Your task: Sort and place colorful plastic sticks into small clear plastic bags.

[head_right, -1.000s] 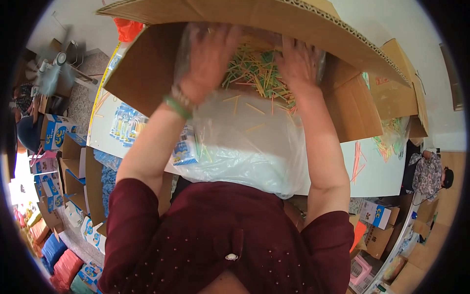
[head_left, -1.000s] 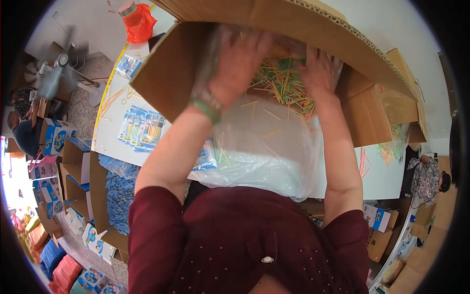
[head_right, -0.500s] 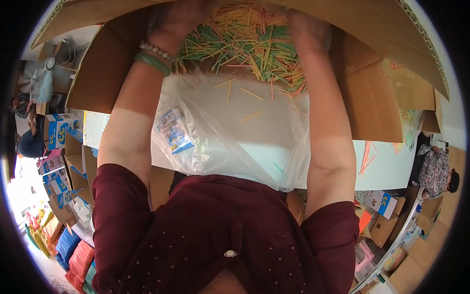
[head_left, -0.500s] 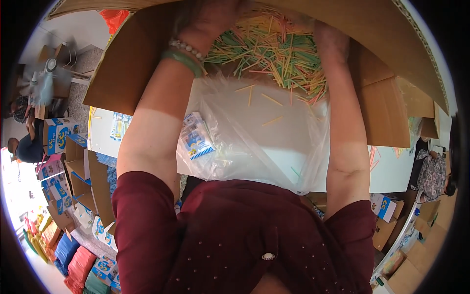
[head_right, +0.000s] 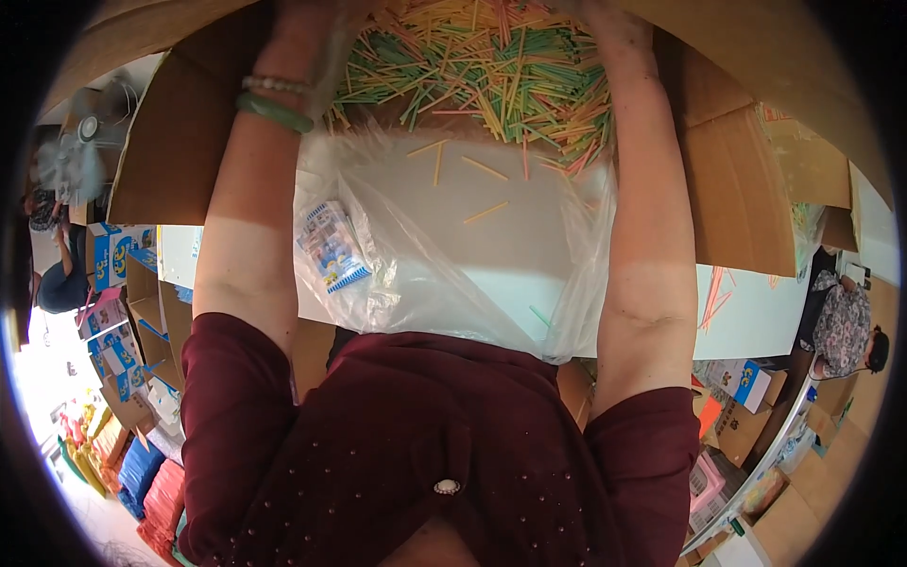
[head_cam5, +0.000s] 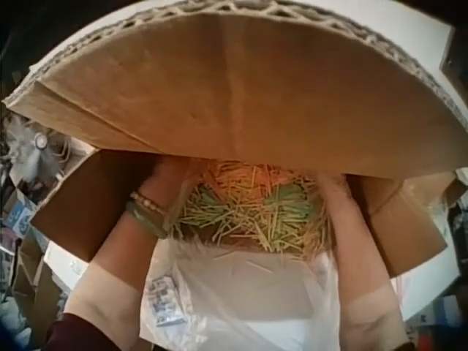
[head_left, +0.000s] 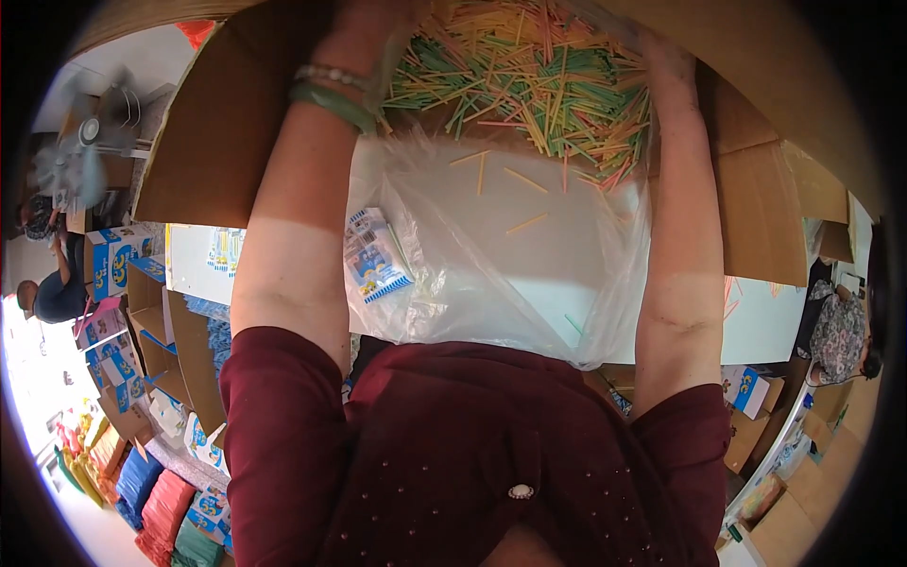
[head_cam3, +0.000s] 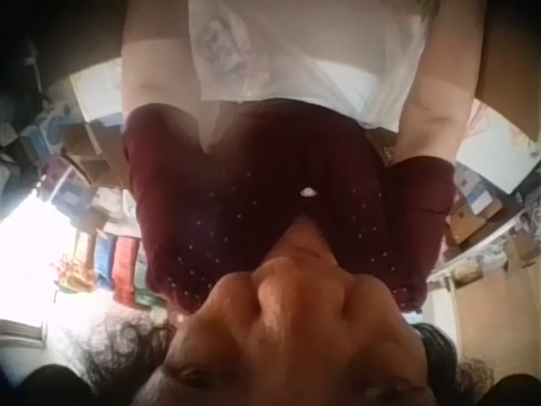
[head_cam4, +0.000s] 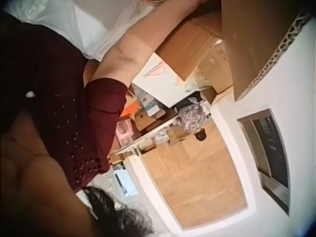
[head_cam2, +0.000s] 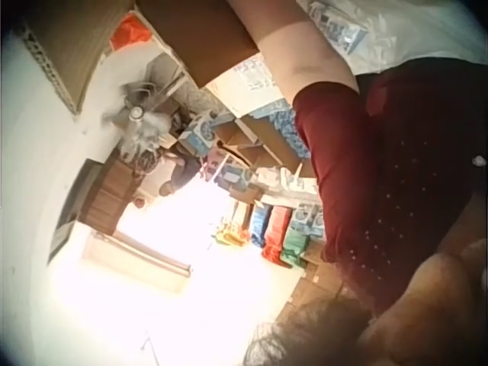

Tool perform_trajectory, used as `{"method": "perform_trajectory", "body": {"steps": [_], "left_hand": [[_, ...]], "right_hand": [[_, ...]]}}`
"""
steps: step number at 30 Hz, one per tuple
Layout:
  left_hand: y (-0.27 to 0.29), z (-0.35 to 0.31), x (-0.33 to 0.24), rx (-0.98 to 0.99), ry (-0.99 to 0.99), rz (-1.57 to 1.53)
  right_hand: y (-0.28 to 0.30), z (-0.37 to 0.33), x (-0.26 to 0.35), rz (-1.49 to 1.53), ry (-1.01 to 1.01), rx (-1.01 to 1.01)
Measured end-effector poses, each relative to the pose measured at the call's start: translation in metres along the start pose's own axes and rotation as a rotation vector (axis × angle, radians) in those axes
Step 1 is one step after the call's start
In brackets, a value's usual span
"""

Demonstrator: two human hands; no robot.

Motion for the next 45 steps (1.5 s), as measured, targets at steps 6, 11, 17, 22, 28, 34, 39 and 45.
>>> {"method": "perform_trajectory", "body": {"steps": [6, 11, 17, 22, 28, 34, 39, 45], "left_hand": [[0.002, -0.014, 0.002, -0.050, -0.153, 0.333], [-0.004, -0.022, -0.003, -0.055, -0.042, -0.617], [-0.014, -0.041, -0.010, -0.354, -0.019, -1.450], [-0.020, -0.041, -0.021, 0.243, 0.417, -1.916], [-0.049, -0.047, -0.024, -0.094, 0.380, -1.805], [-0.020, -0.040, -0.046, -0.110, 0.494, -2.109], [-0.037, -0.063, -0.039, 0.122, 0.688, -1.816], [-0.010, -0.081, -0.047, 0.413, 0.576, -1.398]], "right_hand": [[0.052, -0.005, 0.078, 0.480, -0.240, 0.371], [0.018, 0.000, 0.034, 0.381, -0.413, 0.457], [-0.007, -0.028, 0.022, 1.432, 0.159, 0.205], [-0.001, -0.040, 0.033, 0.740, -0.318, 0.413], [-0.004, -0.059, 0.032, 0.872, -0.236, 0.278], [-0.008, -0.084, 0.021, 0.954, -0.362, 0.271], [0.010, -0.089, 0.044, 0.884, -0.390, 0.268], [0.013, -0.108, 0.042, 0.865, -0.404, 0.269]]}}
Point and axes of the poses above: each hand's wrist, its own z-axis towards the middle knuckle, its own y-axis out of the back of the hand, x = y × z, the point moved 2 cm from there along z, towards the middle knuckle, and after that the axes turned 9 degrees about z, right-handed, at the moved point
